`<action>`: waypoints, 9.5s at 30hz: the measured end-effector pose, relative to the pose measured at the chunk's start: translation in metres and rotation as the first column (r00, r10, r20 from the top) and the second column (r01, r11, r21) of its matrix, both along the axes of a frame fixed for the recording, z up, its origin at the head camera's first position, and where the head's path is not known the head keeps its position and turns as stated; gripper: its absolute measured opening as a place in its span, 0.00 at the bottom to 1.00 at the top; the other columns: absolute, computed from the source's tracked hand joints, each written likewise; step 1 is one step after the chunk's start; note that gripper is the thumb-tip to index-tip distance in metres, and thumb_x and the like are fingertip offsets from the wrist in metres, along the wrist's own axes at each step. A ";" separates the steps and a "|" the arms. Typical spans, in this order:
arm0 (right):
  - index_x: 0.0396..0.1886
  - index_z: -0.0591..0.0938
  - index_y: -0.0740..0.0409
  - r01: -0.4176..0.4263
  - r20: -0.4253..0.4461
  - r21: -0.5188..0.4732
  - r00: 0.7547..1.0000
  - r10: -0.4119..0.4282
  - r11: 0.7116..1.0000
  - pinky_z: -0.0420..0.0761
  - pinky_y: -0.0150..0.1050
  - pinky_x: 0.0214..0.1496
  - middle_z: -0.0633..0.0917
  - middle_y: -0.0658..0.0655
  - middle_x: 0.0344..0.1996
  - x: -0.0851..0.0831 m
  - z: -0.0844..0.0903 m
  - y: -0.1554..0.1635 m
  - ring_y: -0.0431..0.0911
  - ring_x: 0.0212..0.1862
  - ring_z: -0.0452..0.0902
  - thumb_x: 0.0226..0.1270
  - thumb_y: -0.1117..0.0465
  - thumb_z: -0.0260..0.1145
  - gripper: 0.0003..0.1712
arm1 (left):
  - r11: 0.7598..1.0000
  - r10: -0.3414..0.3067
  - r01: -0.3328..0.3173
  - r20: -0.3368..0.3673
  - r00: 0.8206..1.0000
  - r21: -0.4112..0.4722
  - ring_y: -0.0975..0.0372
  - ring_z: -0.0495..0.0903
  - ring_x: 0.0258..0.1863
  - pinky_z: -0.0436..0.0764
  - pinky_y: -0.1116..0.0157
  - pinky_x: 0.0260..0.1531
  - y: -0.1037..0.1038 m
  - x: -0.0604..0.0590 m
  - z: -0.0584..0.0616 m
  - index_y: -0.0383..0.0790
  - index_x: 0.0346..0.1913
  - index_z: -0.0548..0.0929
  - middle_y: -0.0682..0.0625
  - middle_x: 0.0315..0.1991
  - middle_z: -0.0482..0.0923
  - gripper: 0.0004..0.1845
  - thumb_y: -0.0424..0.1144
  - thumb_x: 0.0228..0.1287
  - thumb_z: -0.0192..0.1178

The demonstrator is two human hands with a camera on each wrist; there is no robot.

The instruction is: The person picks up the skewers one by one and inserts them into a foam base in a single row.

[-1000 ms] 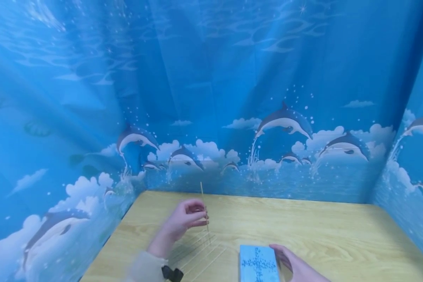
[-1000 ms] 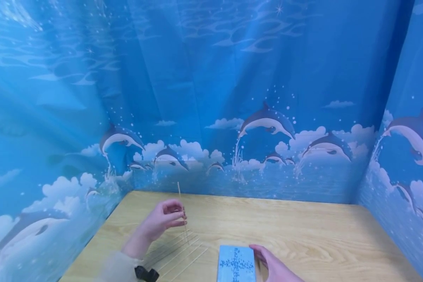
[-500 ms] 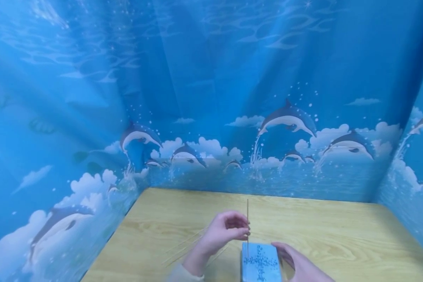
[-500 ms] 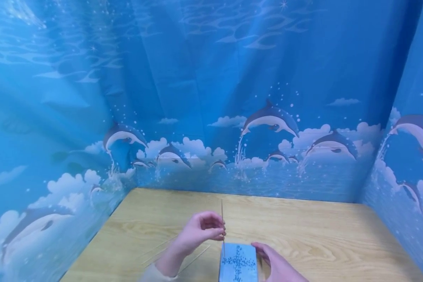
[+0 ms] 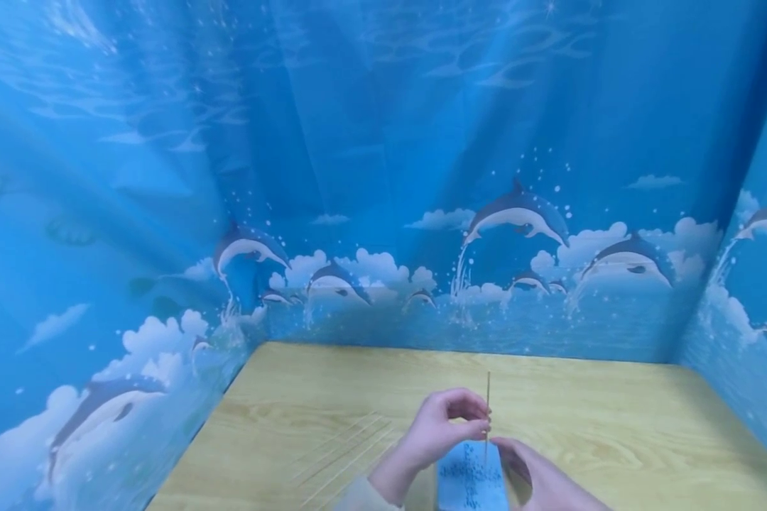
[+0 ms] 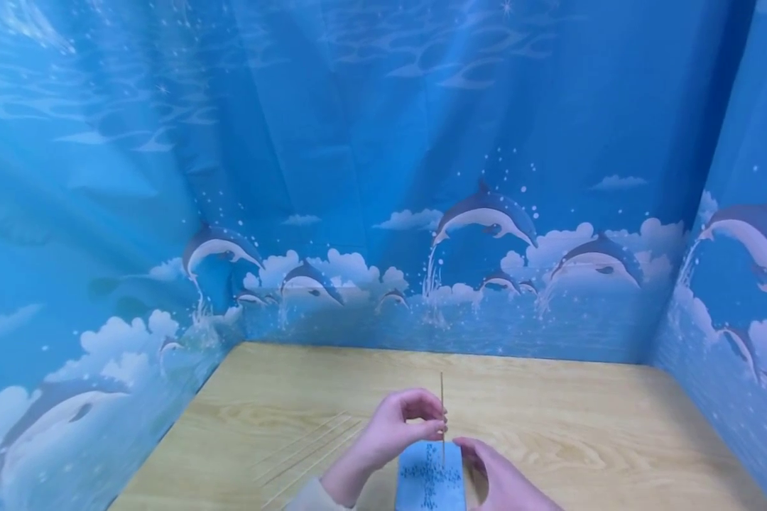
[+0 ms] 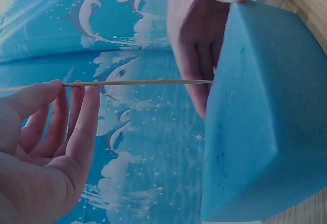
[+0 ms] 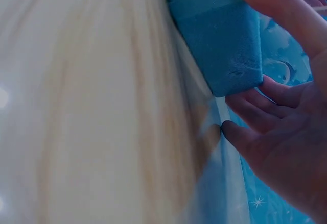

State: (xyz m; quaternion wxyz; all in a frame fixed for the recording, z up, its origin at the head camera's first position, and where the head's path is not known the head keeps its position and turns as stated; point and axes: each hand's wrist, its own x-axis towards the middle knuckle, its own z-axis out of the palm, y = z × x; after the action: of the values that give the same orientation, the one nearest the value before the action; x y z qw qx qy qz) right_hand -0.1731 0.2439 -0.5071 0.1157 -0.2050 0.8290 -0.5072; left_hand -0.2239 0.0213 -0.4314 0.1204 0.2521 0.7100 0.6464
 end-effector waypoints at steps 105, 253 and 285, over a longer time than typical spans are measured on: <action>0.73 0.61 0.66 -0.019 -0.015 0.090 1.000 0.020 0.996 0.74 0.32 0.66 0.71 0.67 0.68 0.000 0.002 0.003 0.33 0.65 0.70 0.49 0.55 0.81 0.55 | 0.986 0.050 -0.044 0.033 0.998 -0.162 0.51 0.84 0.46 0.87 0.60 0.46 -0.105 -0.051 0.009 0.32 0.55 0.79 0.37 0.49 0.83 0.18 0.38 0.68 0.61; 0.72 0.60 0.71 -0.068 -0.020 -0.011 0.998 0.067 0.998 0.73 0.28 0.65 0.71 0.72 0.67 -0.006 -0.006 0.007 0.25 0.62 0.67 0.55 0.59 0.77 0.50 | 0.989 -0.044 0.039 0.035 0.998 0.141 0.65 0.82 0.39 0.87 0.66 0.41 -0.027 0.000 0.016 0.29 0.49 0.80 0.40 0.40 0.82 0.15 0.24 0.57 0.63; 0.71 0.62 0.67 -0.048 -0.124 0.021 0.991 0.051 0.999 0.73 0.31 0.66 0.72 0.70 0.66 -0.005 -0.012 0.006 0.31 0.65 0.68 0.50 0.58 0.79 0.52 | 0.999 0.033 -0.030 -0.082 0.996 0.033 0.71 0.82 0.36 0.79 0.70 0.51 0.010 0.008 -0.009 0.37 0.42 0.85 0.46 0.39 0.87 0.10 0.30 0.56 0.67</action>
State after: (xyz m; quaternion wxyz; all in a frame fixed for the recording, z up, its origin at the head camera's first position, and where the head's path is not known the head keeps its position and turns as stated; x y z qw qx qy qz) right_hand -0.1781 0.2501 -0.5190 0.0783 -0.2556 0.8337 -0.4831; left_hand -0.2164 0.0309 -0.4403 0.0770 0.2692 0.7079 0.6485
